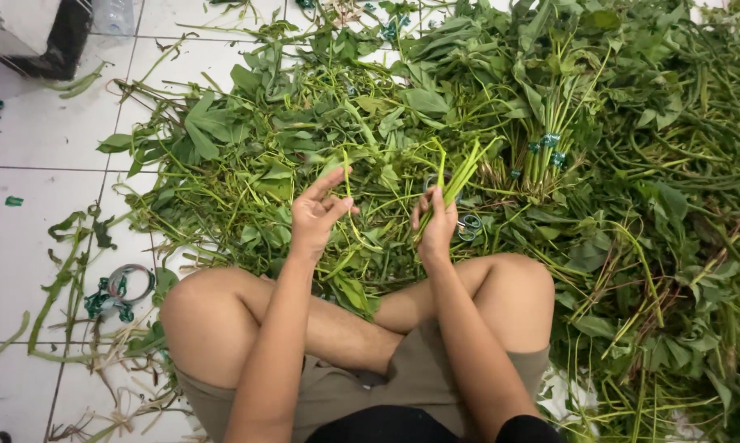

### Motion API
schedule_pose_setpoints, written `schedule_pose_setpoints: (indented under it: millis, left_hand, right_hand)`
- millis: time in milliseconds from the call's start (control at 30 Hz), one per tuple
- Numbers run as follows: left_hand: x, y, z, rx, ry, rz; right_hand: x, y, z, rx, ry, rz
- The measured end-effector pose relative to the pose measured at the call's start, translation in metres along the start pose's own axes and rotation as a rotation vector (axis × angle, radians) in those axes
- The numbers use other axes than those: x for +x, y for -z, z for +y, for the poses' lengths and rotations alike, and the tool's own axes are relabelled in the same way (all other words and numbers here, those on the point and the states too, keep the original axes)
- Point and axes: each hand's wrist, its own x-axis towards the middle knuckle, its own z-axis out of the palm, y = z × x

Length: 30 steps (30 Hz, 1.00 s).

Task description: Bundling green leafy vegetables by gathering them into bunches and securing them with adhesive tape and scissors.

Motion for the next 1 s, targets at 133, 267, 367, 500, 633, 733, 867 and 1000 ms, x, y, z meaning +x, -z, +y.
schedule_pose_setpoints:
  millis: [133, 267, 367, 500, 633, 733, 867, 1000]
  left_hand:
    - [-0.001, -0.007, 0.009, -0.010, 0.004, -0.024]
    - [0.000, -0.006, 0.008, 0.008, 0.042, -0.053]
    - [-0.002, -0.008, 0.005, 0.017, 0.095, -0.060]
    - [-0.003, -0.002, -0.017, 0.036, 0.107, -0.119]
    - [-0.006, -0.012, -0.015, 0.063, 0.131, -0.124]
    - [-0.008, -0.010, -0.021, 0.117, 0.133, -0.151]
    - [-0.007, -0.009, -0.020, 0.234, 0.140, -0.165]
    - [-0.009, -0.020, -0.011, 0.402, 0.133, -0.165]
  right_hand:
    - [-0.003, -0.003, -0.001, -0.026, -0.001, -0.025]
    - [-0.004, -0.002, -0.003, -0.033, -0.046, -0.032]
    - [-0.007, 0.000, 0.005, -0.081, -0.120, -0.044]
    - [-0.012, -0.002, 0.028, -0.181, -0.228, -0.114]
    - [-0.030, -0.016, 0.031, -0.131, -0.219, -0.122]
    - [-0.037, -0.024, 0.024, -0.111, -0.272, -0.128]
    - [-0.041, -0.028, 0.018, -0.140, -0.351, -0.121]
    - [-0.034, -0.015, 0.033, -0.217, -0.383, -0.163]
